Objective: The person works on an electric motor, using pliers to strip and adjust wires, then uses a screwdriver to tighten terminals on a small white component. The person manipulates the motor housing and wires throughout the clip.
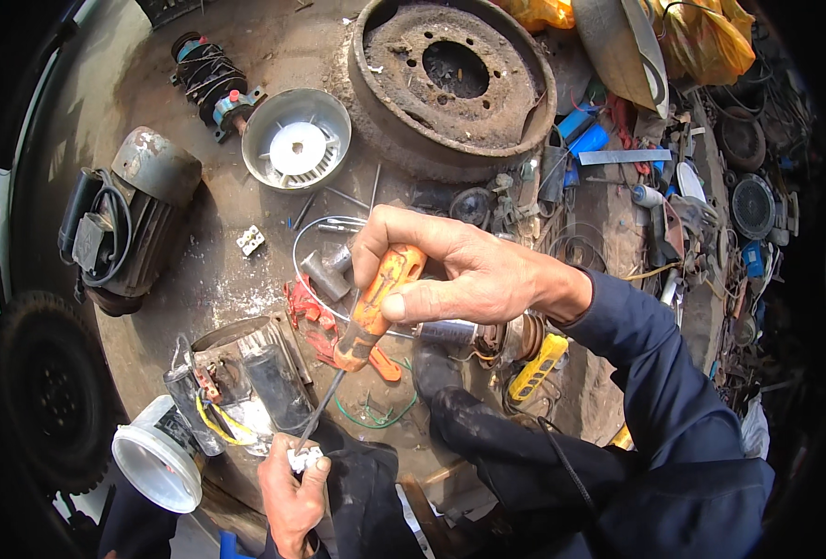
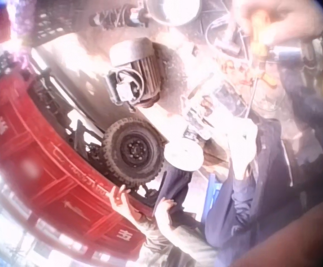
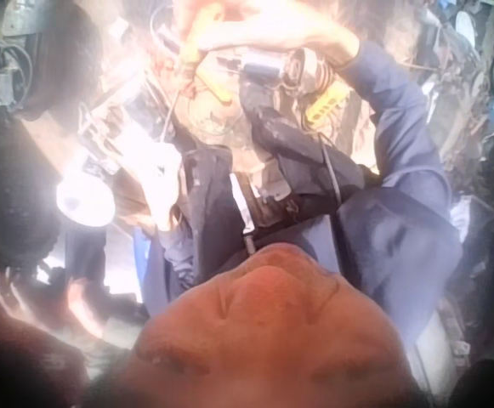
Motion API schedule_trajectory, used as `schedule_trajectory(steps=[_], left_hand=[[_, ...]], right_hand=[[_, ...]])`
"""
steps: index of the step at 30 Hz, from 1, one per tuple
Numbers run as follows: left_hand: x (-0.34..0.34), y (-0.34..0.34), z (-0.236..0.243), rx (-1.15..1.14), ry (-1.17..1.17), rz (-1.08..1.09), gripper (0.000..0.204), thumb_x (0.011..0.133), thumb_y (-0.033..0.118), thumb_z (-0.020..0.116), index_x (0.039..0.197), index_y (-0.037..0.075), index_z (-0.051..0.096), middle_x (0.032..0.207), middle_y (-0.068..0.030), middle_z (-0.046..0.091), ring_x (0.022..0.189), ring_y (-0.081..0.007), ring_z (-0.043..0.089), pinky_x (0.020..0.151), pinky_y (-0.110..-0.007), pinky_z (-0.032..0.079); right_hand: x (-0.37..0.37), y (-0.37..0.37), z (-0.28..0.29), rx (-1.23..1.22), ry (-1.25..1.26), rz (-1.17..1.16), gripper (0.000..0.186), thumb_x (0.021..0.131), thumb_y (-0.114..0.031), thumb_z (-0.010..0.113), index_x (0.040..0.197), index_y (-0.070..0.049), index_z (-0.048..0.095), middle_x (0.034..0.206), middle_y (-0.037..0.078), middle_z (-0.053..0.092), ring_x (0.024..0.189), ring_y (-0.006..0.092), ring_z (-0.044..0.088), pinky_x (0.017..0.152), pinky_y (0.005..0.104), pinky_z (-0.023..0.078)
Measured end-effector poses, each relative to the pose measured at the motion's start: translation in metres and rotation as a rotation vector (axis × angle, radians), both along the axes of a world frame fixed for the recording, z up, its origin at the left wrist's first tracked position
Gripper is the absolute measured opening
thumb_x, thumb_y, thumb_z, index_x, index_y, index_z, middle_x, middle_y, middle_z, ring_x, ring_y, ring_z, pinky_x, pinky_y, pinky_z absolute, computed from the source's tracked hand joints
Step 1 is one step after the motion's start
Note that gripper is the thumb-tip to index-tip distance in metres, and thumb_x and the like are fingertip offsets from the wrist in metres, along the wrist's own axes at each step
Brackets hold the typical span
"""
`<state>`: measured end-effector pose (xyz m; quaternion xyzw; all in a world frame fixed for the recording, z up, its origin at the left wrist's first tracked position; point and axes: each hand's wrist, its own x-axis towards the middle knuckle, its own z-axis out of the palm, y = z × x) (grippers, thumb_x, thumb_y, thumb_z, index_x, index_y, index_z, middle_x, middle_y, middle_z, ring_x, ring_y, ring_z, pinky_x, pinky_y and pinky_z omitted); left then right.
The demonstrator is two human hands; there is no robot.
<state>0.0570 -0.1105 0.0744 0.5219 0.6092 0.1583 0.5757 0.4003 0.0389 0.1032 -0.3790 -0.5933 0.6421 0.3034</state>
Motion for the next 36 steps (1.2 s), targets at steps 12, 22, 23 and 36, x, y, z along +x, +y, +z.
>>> schedule_trajectory(steps=[12, 22, 23, 36], left_hand=[[-0.001, -0.001, -0.004, -0.045, -0.044, 0.036, 0.022, 0.090, 0.011, 0.077, 0.096, 0.001, 0.058, 0.077, -0.0012, 0.058, 0.073, -0.0103, 0.049, 0.067, -0.029, 0.043], [0.005, -0.008, -0.002, 0.077, -0.028, 0.076, 0.024, 0.091, 0.013, 0.077, 0.097, 0.000, 0.058, 0.079, -0.0023, 0.060, 0.073, -0.0108, 0.050, 0.068, -0.029, 0.043], [0.006, -0.010, -0.003, 0.105, -0.021, 0.076, 0.024, 0.091, 0.013, 0.077, 0.097, 0.000, 0.057, 0.079, -0.0025, 0.060, 0.073, -0.0109, 0.050, 0.068, -0.029, 0.043], [0.004, 0.001, 0.007, 0.003, 0.015, 0.006, 0.023, 0.091, 0.012, 0.076, 0.101, -0.001, 0.060, 0.081, -0.0039, 0.060, 0.076, -0.0139, 0.052, 0.072, -0.032, 0.045]], right_hand=[[0.007, -0.002, 0.000, -0.247, -0.044, 0.048, 0.035, 0.110, -0.036, 0.063, 0.116, -0.001, 0.062, 0.103, 0.009, 0.076, 0.099, 0.0151, 0.073, 0.085, 0.0315, 0.057], [0.009, -0.004, 0.003, -0.219, -0.160, 0.046, 0.034, 0.107, -0.034, 0.066, 0.111, -0.001, 0.060, 0.102, 0.013, 0.078, 0.095, 0.0213, 0.079, 0.079, 0.0350, 0.061], [0.008, -0.004, 0.003, -0.211, -0.217, 0.050, 0.033, 0.107, -0.032, 0.066, 0.111, 0.000, 0.060, 0.102, 0.013, 0.078, 0.096, 0.0218, 0.079, 0.079, 0.0349, 0.061], [0.005, -0.006, 0.006, -0.254, -0.237, 0.022, 0.047, 0.102, -0.044, 0.074, 0.114, 0.000, 0.062, 0.102, 0.015, 0.075, 0.098, 0.0205, 0.076, 0.081, 0.0395, 0.059]])
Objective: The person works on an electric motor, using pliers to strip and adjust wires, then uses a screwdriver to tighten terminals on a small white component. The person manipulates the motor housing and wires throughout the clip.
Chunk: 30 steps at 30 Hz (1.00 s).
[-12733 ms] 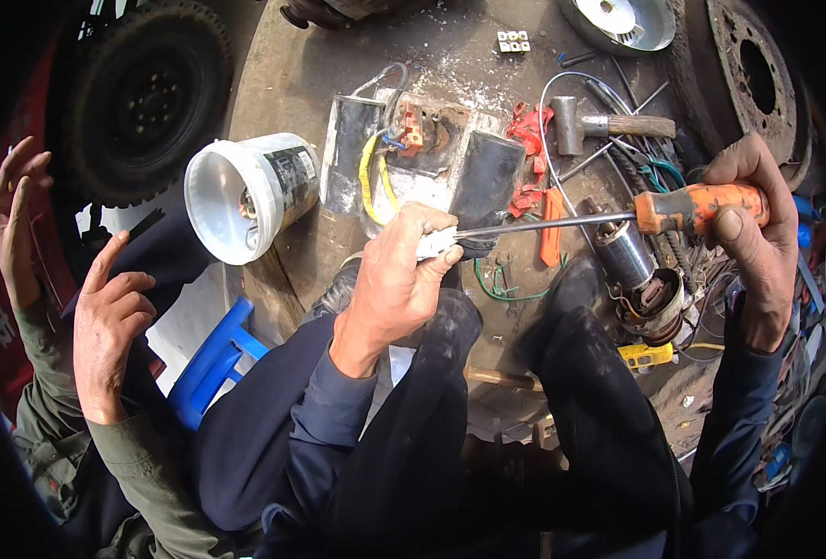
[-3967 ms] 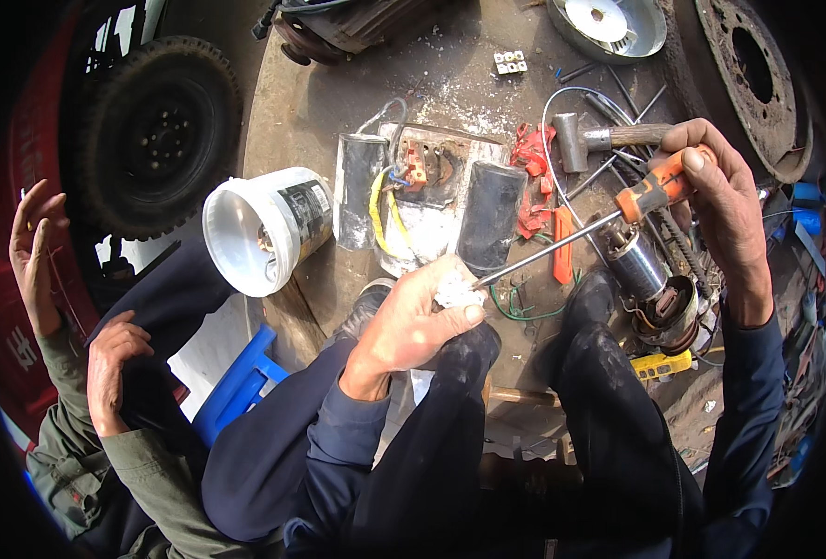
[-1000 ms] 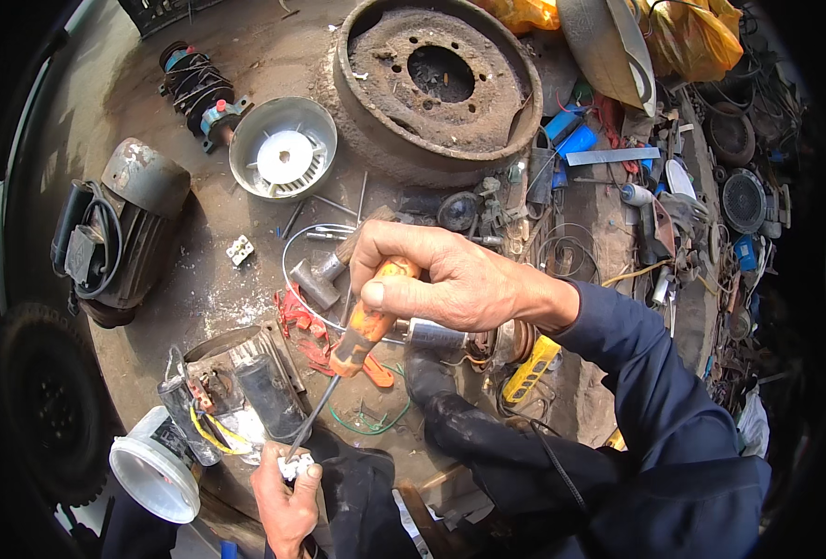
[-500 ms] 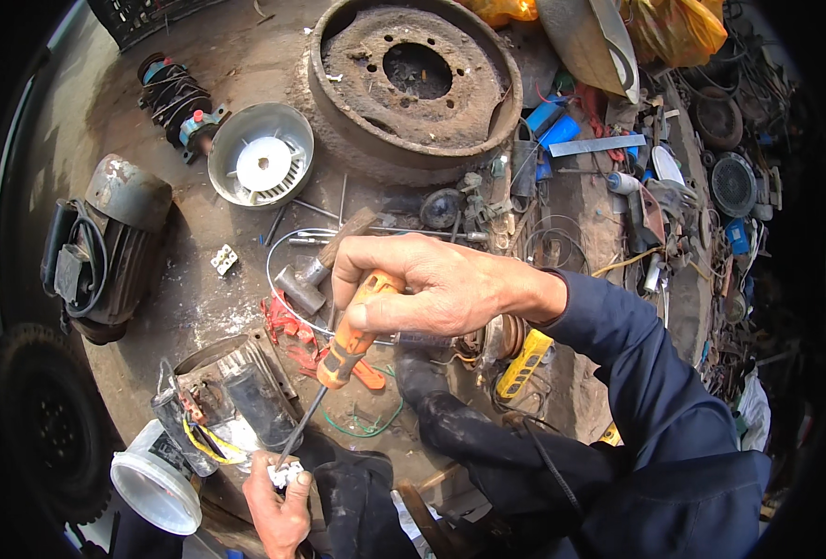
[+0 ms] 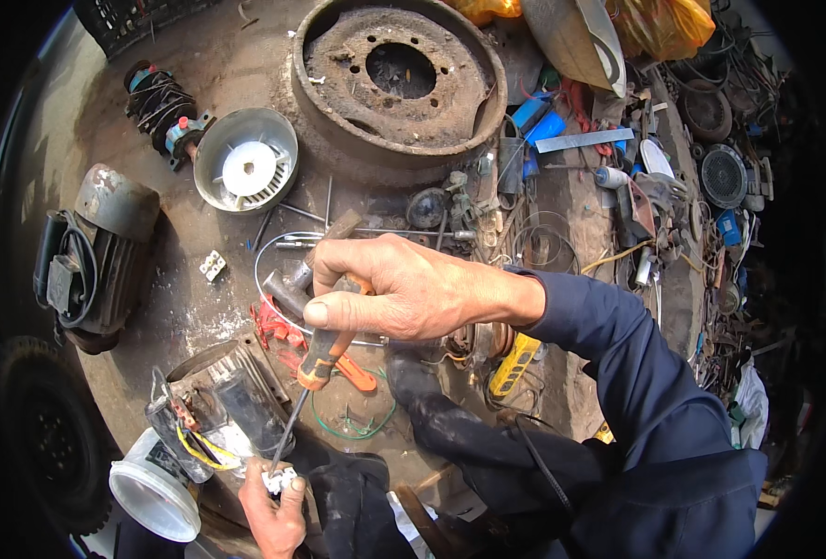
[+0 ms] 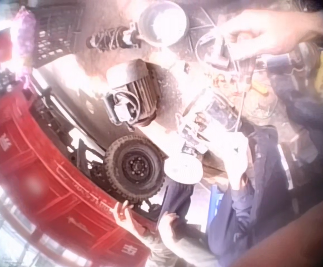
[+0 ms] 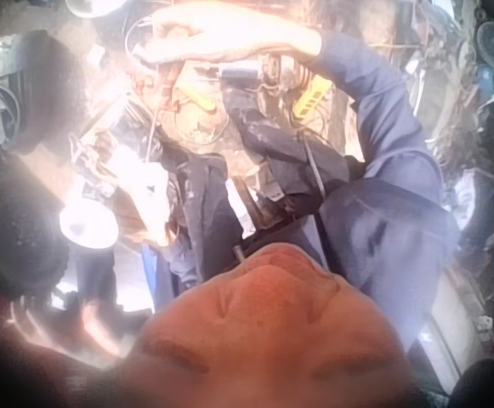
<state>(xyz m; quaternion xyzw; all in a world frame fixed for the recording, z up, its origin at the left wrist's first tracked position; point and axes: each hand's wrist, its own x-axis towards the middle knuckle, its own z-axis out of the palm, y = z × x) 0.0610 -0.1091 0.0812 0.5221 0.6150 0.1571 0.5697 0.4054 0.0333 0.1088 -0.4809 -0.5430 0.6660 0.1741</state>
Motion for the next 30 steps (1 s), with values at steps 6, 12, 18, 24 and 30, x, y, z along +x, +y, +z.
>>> schedule_trajectory(steps=[6, 12, 18, 24, 30], left_hand=[[-0.010, -0.020, -0.014, 0.146, 0.039, 0.067, 0.025, 0.091, 0.009, 0.076, 0.109, -0.002, 0.062, 0.091, -0.0070, 0.064, 0.085, -0.0171, 0.054, 0.080, -0.033, 0.047], [-0.035, -0.021, -0.028, 0.065, 0.039, 0.037, 0.031, 0.092, 0.009, 0.076, 0.117, -0.004, 0.063, 0.098, -0.0082, 0.065, 0.089, -0.0171, 0.056, 0.083, -0.034, 0.048], [-0.034, -0.030, -0.033, 0.118, 0.069, 0.026, 0.037, 0.094, 0.011, 0.079, 0.122, -0.005, 0.063, 0.101, -0.0082, 0.064, 0.089, -0.0159, 0.055, 0.081, -0.032, 0.048], [-0.030, -0.019, -0.025, 0.043, 0.049, 0.033, 0.028, 0.093, 0.009, 0.077, 0.114, -0.003, 0.063, 0.092, -0.0052, 0.061, 0.084, -0.0146, 0.053, 0.078, -0.031, 0.046], [-0.009, -0.005, -0.009, 0.034, -0.031, 0.099, 0.022, 0.094, 0.014, 0.077, 0.097, -0.001, 0.061, 0.078, -0.0038, 0.064, 0.071, -0.0114, 0.056, 0.066, -0.029, 0.047]], right_hand=[[-0.001, -0.001, 0.000, 0.155, 0.105, 0.041, 0.031, 0.100, -0.028, 0.069, 0.111, 0.000, 0.063, 0.104, 0.014, 0.076, 0.099, 0.0184, 0.072, 0.088, 0.0365, 0.056], [-0.006, -0.001, -0.001, 0.185, -0.144, 0.071, 0.033, 0.103, -0.030, 0.065, 0.111, 0.001, 0.062, 0.096, 0.021, 0.074, 0.096, 0.0258, 0.073, 0.082, 0.0389, 0.056], [-0.010, -0.006, -0.012, 0.216, 0.209, -0.090, 0.034, 0.098, -0.028, 0.071, 0.113, 0.000, 0.057, 0.103, 0.014, 0.069, 0.093, 0.0232, 0.068, 0.083, 0.0384, 0.056], [-0.009, -0.005, -0.012, 0.158, 0.133, -0.085, 0.029, 0.108, -0.028, 0.069, 0.117, -0.003, 0.058, 0.093, 0.006, 0.073, 0.088, 0.0150, 0.070, 0.080, 0.0312, 0.056], [0.001, 0.000, -0.004, 0.348, 0.114, 0.004, 0.036, 0.102, -0.033, 0.074, 0.114, -0.001, 0.064, 0.096, 0.009, 0.072, 0.087, 0.0160, 0.067, 0.077, 0.0346, 0.055]])
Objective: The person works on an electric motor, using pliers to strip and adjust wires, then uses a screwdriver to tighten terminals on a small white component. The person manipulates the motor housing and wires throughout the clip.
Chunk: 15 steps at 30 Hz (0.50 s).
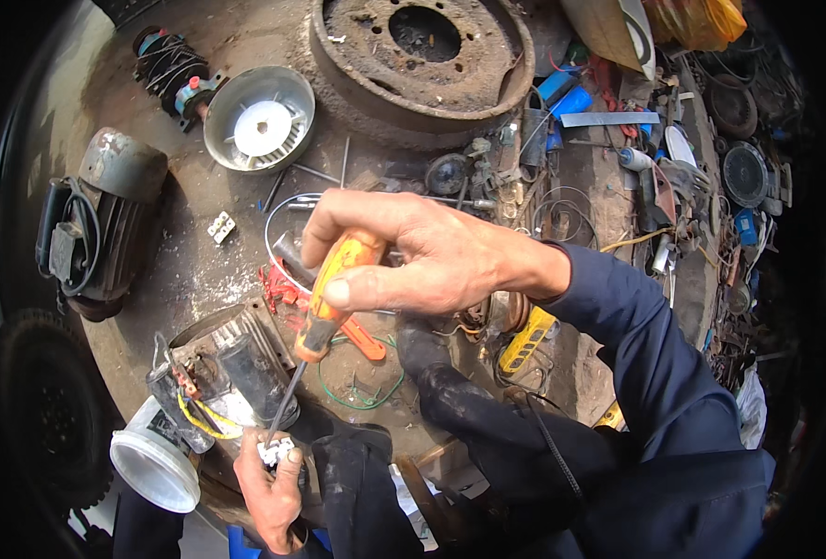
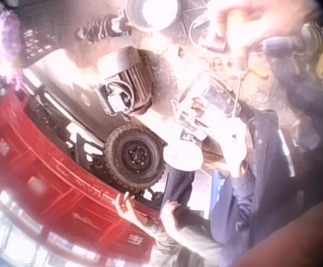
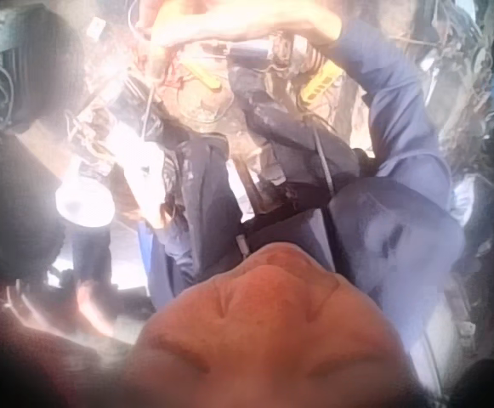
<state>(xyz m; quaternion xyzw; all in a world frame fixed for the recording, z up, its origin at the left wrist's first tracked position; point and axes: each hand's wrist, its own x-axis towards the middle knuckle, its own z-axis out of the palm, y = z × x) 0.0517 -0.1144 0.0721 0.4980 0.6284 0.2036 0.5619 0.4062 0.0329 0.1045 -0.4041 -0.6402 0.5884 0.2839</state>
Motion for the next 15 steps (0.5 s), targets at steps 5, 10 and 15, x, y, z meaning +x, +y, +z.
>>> schedule_trajectory(steps=[5, 10, 15], left_hand=[[-0.007, 0.003, 0.002, -0.103, 0.012, -0.097, 0.021, 0.093, 0.012, 0.077, 0.104, 0.000, 0.063, 0.083, -0.0027, 0.062, 0.077, -0.0115, 0.052, 0.071, -0.030, 0.044], [-0.010, 0.006, 0.000, -0.100, -0.022, -0.102, 0.024, 0.095, 0.015, 0.079, 0.105, 0.001, 0.063, 0.084, -0.0032, 0.062, 0.078, -0.0122, 0.053, 0.072, -0.030, 0.045], [-0.009, 0.005, 0.000, -0.119, -0.012, -0.094, 0.024, 0.095, 0.015, 0.079, 0.106, 0.001, 0.063, 0.084, -0.0030, 0.062, 0.079, -0.0121, 0.053, 0.074, -0.031, 0.046]], right_hand=[[-0.002, -0.008, -0.004, -0.241, -0.062, -0.163, 0.030, 0.106, -0.032, 0.069, 0.109, -0.003, 0.065, 0.091, -0.002, 0.063, 0.083, 0.0053, 0.060, 0.074, 0.0218, 0.049], [-0.010, 0.002, -0.006, -0.159, -0.281, -0.088, 0.059, 0.090, -0.061, 0.074, 0.106, -0.005, 0.062, 0.091, 0.000, 0.056, 0.077, 0.0068, 0.056, 0.069, 0.0221, 0.048], [-0.031, -0.001, -0.009, -0.077, -0.248, -0.218, 0.049, 0.098, -0.051, 0.072, 0.117, -0.006, 0.065, 0.089, 0.000, 0.065, 0.079, 0.0059, 0.064, 0.068, 0.0211, 0.050]])
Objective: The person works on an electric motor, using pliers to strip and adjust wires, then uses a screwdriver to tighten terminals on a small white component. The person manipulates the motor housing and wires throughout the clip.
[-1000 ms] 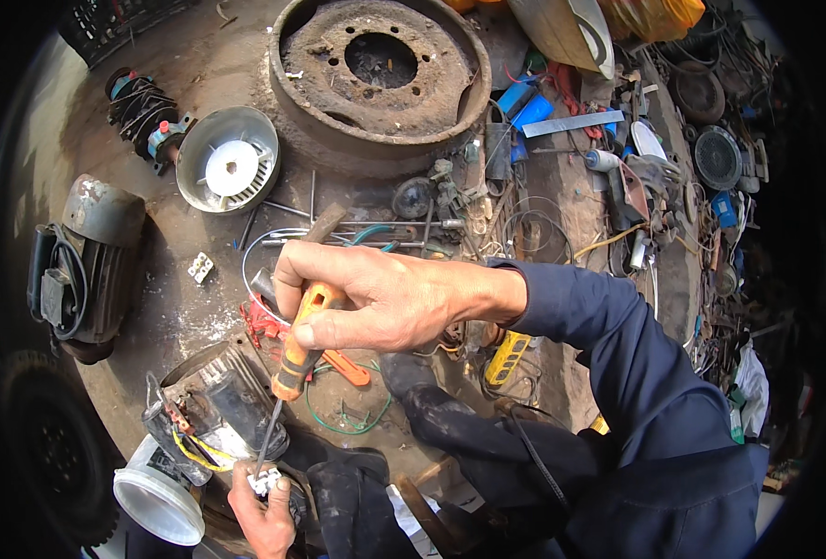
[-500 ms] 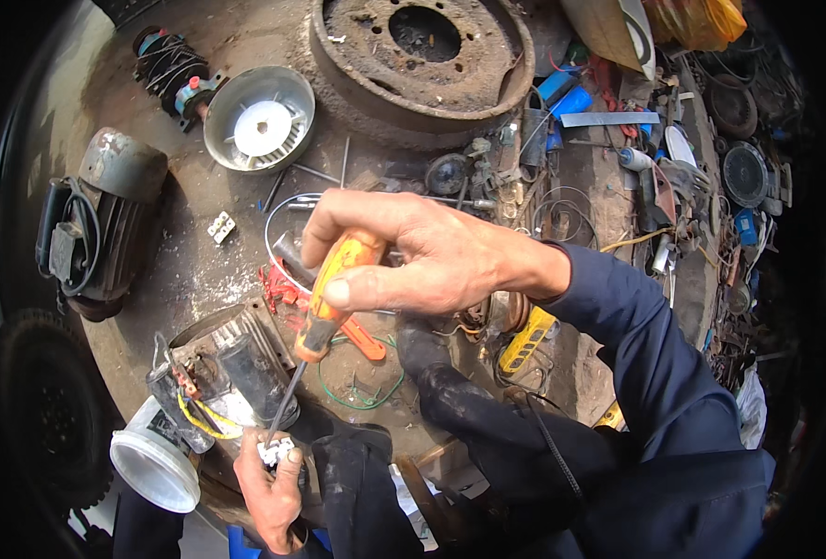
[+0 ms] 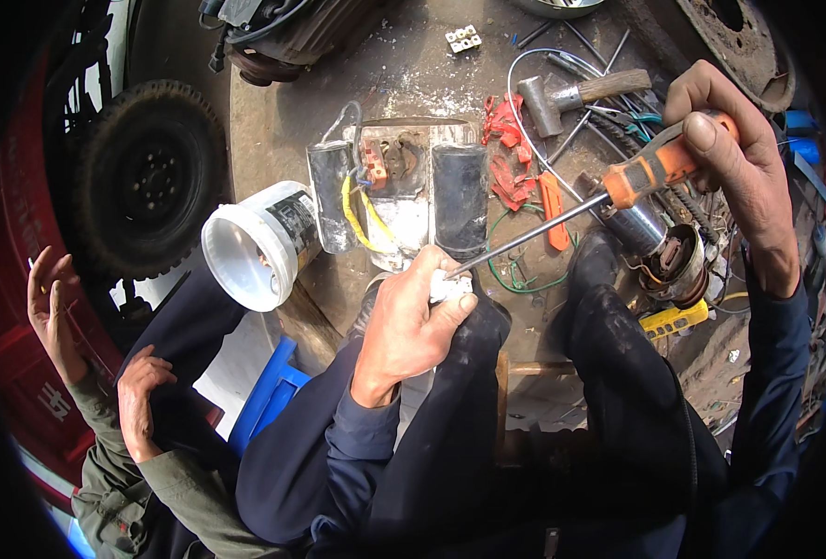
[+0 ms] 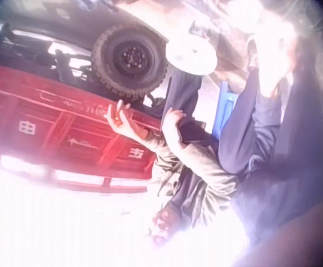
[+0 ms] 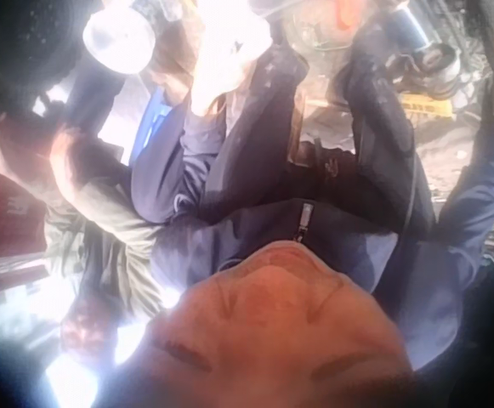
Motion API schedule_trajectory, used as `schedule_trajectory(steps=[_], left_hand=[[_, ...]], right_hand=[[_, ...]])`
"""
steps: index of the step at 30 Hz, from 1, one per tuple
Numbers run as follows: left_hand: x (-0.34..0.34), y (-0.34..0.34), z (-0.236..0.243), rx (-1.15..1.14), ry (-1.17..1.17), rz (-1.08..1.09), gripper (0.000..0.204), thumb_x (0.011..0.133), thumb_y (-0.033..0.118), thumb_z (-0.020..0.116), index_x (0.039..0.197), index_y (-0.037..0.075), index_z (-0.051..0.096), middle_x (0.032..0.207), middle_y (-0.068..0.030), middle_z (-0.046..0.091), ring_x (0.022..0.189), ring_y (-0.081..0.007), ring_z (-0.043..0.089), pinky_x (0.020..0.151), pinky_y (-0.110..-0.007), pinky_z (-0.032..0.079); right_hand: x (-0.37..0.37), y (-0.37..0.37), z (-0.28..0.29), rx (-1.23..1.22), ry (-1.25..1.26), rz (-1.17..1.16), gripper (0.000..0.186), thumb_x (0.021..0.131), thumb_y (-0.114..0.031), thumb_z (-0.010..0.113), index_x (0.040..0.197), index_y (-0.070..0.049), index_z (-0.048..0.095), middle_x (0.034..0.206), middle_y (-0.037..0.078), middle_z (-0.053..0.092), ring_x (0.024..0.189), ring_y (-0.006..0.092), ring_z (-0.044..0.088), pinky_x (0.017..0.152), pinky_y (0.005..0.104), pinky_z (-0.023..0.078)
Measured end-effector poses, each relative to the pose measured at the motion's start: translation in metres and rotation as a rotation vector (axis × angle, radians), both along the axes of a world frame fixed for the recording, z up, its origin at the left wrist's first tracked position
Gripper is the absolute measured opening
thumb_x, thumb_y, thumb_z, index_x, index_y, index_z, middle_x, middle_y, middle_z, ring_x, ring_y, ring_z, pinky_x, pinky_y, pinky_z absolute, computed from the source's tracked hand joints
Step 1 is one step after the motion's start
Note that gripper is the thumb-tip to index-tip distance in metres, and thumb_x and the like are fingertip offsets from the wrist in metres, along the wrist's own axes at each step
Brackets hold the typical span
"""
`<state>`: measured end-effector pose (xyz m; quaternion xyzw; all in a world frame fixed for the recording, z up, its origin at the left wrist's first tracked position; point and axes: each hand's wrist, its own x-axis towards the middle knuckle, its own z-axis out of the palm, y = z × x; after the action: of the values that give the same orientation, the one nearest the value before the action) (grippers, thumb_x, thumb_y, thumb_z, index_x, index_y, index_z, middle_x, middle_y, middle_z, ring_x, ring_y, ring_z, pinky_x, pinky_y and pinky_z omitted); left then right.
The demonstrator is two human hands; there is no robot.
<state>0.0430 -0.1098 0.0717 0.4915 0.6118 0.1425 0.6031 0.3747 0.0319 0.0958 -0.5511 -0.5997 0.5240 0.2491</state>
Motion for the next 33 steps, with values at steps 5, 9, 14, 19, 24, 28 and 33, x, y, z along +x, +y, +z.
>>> schedule_trajectory(steps=[5, 9, 14, 19, 24, 28, 33], left_hand=[[0.000, 0.000, 0.000, -0.009, -0.039, 0.009, 0.025, 0.095, 0.016, 0.080, 0.107, 0.001, 0.064, 0.084, -0.0028, 0.062, 0.079, -0.0125, 0.054, 0.074, -0.031, 0.046], [0.002, -0.001, 0.000, -0.068, -0.056, 0.003, 0.024, 0.095, 0.016, 0.080, 0.108, 0.001, 0.065, 0.085, -0.0024, 0.062, 0.081, -0.0121, 0.054, 0.075, -0.031, 0.047], [0.004, -0.001, -0.002, -0.113, -0.058, 0.014, 0.024, 0.095, 0.015, 0.080, 0.107, 0.001, 0.066, 0.089, -0.0015, 0.062, 0.084, -0.0117, 0.055, 0.078, -0.031, 0.047], [0.004, -0.001, -0.005, -0.130, -0.106, 0.018, 0.025, 0.095, 0.019, 0.081, 0.106, 0.002, 0.066, 0.089, -0.0013, 0.062, 0.085, -0.0110, 0.055, 0.078, -0.030, 0.047], [0.003, 0.000, -0.004, -0.169, -0.122, -0.002, 0.024, 0.096, 0.016, 0.078, 0.105, 0.001, 0.062, 0.087, -0.0064, 0.064, 0.082, -0.0148, 0.057, 0.078, -0.033, 0.050], [0.002, 0.001, -0.006, -0.216, -0.148, 0.003, 0.027, 0.095, 0.023, 0.082, 0.106, 0.003, 0.066, 0.091, -0.0002, 0.062, 0.087, -0.0097, 0.055, 0.080, -0.028, 0.047], [0.001, 0.000, -0.006, -0.265, -0.202, 0.049, 0.026, 0.096, 0.022, 0.081, 0.106, 0.003, 0.067, 0.092, 0.0008, 0.062, 0.088, -0.0089, 0.055, 0.081, -0.028, 0.047]], right_hand=[[0.000, 0.003, -0.002, -0.038, -0.062, 0.034, 0.057, 0.097, -0.063, 0.065, 0.109, -0.007, 0.065, 0.087, -0.001, 0.059, 0.074, 0.0074, 0.061, 0.067, 0.0239, 0.051], [0.025, 0.015, -0.015, -0.197, -0.151, 0.108, 0.051, 0.103, -0.058, 0.060, 0.100, -0.007, 0.064, 0.085, -0.001, 0.057, 0.073, 0.0031, 0.053, 0.065, 0.0240, 0.042], [0.037, 0.006, -0.036, -0.029, 0.074, 0.105, 0.041, 0.108, -0.049, 0.059, 0.100, -0.008, 0.062, 0.084, -0.004, 0.054, 0.075, 0.0025, 0.049, 0.067, 0.0211, 0.038], [0.033, 0.018, -0.033, -0.369, -0.010, 0.156, 0.046, 0.101, -0.055, 0.066, 0.105, -0.010, 0.059, 0.085, -0.006, 0.055, 0.073, 0.0004, 0.047, 0.063, 0.0165, 0.035], [0.020, 0.013, -0.051, -0.075, 0.215, 0.058, 0.040, 0.107, -0.049, 0.062, 0.109, -0.009, 0.064, 0.081, -0.007, 0.059, 0.066, -0.0019, 0.047, 0.055, 0.0175, 0.032], [0.031, 0.019, -0.056, -0.394, 0.161, 0.136, 0.039, 0.106, -0.045, 0.064, 0.115, -0.006, 0.064, 0.089, -0.004, 0.063, 0.075, -0.0011, 0.052, 0.060, 0.0172, 0.037], [0.032, 0.018, -0.060, -0.247, 0.312, 0.081, 0.037, 0.107, -0.041, 0.062, 0.117, -0.005, 0.064, 0.087, -0.003, 0.063, 0.071, -0.0005, 0.054, 0.058, 0.0173, 0.039]])
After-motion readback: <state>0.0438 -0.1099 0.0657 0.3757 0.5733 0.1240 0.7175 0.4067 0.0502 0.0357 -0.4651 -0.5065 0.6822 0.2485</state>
